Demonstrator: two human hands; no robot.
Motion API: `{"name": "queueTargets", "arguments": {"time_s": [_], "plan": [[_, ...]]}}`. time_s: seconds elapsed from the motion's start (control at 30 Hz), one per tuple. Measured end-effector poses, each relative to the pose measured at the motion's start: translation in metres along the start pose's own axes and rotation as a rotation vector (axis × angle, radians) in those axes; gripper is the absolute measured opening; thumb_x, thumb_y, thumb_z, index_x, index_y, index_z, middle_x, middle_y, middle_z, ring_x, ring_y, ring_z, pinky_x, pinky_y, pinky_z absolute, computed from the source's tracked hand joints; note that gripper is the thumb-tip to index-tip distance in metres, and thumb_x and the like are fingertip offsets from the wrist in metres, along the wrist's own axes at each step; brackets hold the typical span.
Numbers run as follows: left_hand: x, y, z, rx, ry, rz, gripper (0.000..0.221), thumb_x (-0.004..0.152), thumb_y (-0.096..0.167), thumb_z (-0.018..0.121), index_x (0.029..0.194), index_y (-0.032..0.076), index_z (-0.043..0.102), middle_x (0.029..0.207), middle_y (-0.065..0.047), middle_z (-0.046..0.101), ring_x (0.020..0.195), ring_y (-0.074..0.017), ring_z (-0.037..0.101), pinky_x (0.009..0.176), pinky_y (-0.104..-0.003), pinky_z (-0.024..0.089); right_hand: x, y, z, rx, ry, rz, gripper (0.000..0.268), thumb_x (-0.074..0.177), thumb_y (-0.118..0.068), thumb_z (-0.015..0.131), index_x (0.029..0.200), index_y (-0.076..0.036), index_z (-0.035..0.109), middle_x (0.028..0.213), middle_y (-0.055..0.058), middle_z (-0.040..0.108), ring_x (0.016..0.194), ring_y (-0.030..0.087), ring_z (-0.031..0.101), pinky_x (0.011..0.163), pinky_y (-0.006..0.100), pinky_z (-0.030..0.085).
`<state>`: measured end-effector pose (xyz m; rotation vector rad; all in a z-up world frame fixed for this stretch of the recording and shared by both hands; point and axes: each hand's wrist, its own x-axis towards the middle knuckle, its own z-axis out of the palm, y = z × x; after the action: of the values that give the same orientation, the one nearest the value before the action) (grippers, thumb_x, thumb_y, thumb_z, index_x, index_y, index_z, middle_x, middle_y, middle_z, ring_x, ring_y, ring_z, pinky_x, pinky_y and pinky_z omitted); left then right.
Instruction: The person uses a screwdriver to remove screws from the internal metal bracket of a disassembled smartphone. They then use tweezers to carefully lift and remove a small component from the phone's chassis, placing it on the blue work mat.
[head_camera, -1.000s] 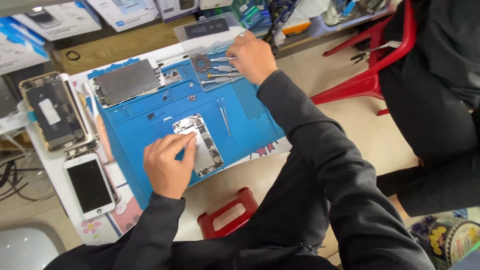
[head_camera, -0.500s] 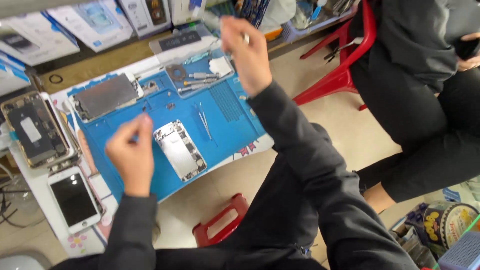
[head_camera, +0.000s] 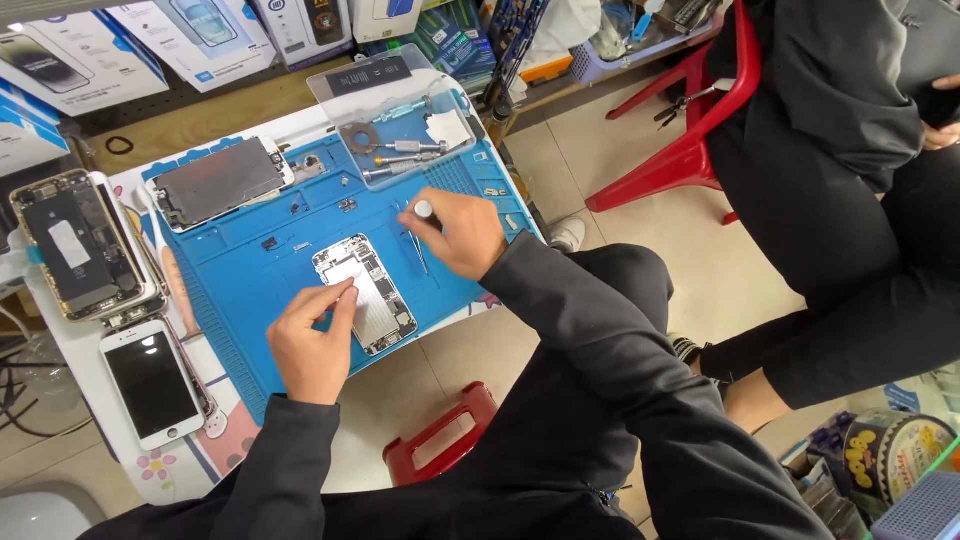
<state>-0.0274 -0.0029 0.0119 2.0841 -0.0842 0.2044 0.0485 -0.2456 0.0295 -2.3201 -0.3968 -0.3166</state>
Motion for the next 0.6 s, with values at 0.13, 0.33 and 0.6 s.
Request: {"name": "queueTargets", "arguments": {"time_s": [0.13,0.33,0.6], "plan": [[0.009,0.002,-0.004,0.057,0.117,0.112,0.009,0.101,0.007,0.081,0.109,0.01,0.084,0.095,-0.005,0.078,0.083,-0.0262,0.073,0.075,-0.038,0.057,0.001,-0.003,0.002,-0.051,-0.148,-0.044,0.012,0.106,-0.022,0.066,0.096,-0.016,0.067,0.065,0.0,0.066,0.061,0.017,0.069,0.061,0.029,0.057],[0.013,0.001,-0.006,0.106,0.19,0.179,0.008,0.095,0.017,0.092,0.1,0.017,0.086,0.092,0.003,0.078,0.08,-0.0204,0.071,0.073,-0.036,0.055,0.002,-0.009,0.009,-0.161,-0.27,-0.065,0.009,0.106,-0.02,0.063,0.102,-0.012,0.068,0.07,0.005,0.069,0.064,0.025,0.073,0.06,0.037,0.06],[0.02,0.012,-0.006,0.01,0.156,0.152,0.005,0.1,0.011,0.085,0.103,0.015,0.084,0.092,-0.001,0.078,0.081,-0.0237,0.072,0.074,-0.037,0.055,-0.003,-0.013,0.025,0.667,-0.112,0.144,0.027,0.113,-0.025,0.046,0.104,-0.013,0.068,0.073,0.007,0.073,0.07,0.018,0.075,0.062,0.029,0.064]]}}
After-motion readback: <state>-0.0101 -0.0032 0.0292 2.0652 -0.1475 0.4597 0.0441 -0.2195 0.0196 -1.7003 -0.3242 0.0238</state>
